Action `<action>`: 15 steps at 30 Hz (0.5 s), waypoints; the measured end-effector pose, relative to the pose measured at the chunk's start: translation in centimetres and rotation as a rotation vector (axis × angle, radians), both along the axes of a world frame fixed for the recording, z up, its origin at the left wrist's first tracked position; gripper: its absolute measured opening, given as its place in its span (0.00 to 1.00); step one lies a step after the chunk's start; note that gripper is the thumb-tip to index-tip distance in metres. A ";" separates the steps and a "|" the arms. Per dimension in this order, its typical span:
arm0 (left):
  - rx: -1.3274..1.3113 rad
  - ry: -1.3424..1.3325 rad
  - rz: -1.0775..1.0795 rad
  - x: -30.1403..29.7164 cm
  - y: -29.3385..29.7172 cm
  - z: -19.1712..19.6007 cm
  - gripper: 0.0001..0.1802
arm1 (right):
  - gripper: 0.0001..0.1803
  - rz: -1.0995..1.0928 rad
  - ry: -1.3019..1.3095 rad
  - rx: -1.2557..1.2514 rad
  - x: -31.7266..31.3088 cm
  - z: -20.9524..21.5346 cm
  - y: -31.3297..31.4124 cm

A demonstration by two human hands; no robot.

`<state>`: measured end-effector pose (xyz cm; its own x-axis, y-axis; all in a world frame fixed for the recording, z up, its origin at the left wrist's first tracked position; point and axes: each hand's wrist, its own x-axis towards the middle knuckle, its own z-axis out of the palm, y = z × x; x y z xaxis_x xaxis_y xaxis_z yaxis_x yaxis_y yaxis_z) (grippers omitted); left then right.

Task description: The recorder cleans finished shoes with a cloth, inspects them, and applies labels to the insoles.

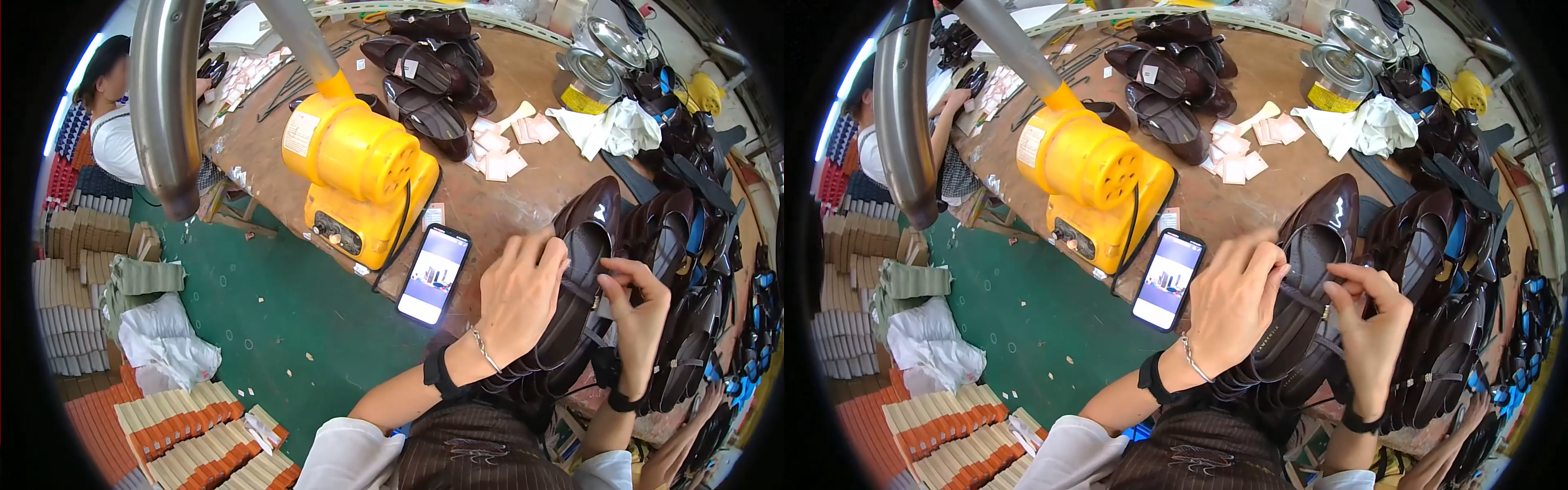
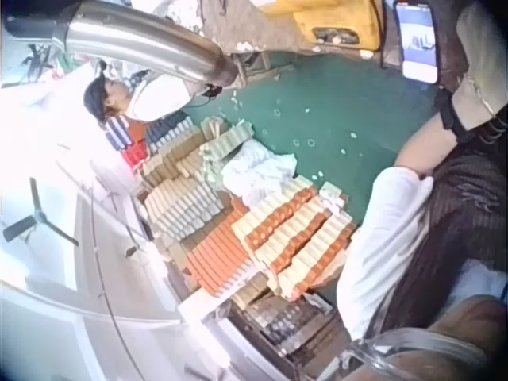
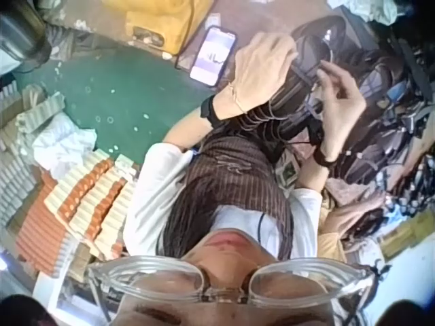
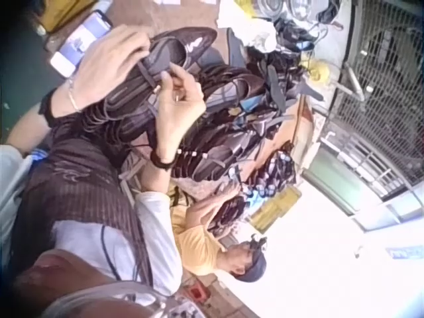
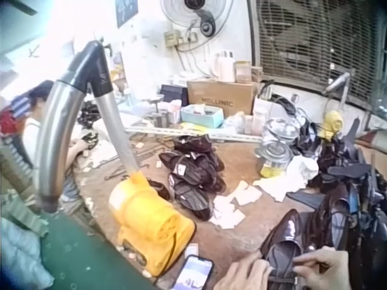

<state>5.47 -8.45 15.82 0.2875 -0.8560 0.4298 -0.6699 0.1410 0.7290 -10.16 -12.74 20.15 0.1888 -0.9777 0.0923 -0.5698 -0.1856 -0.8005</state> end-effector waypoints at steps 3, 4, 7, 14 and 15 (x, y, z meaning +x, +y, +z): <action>-0.063 0.012 0.034 0.9 -0.1 1.1 0.05 | 0.09 0.092 -0.257 0.366 -1.6 1.5 -1.0; -0.133 0.075 -0.032 1.1 -0.6 0.5 0.04 | 0.13 0.141 -0.335 0.483 -2.2 1.9 -1.2; 0.060 0.491 -0.238 0.8 -0.7 0.2 0.03 | 0.16 0.326 -0.587 0.439 -2.1 0.7 -1.2; 0.105 0.804 -0.282 1.0 -1.5 -1.0 0.06 | 0.08 0.201 -0.348 0.405 -0.2 0.5 -0.7; 0.063 0.789 -0.297 0.9 -1.5 -1.1 0.06 | 0.07 0.156 -0.344 0.415 -0.1 0.3 -0.7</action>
<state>6.36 -9.96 14.77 0.2428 -0.9589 0.1466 0.0973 0.1744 0.9798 -10.25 -13.43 20.43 0.3608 -0.9081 -0.2126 -0.2536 0.1238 -0.9593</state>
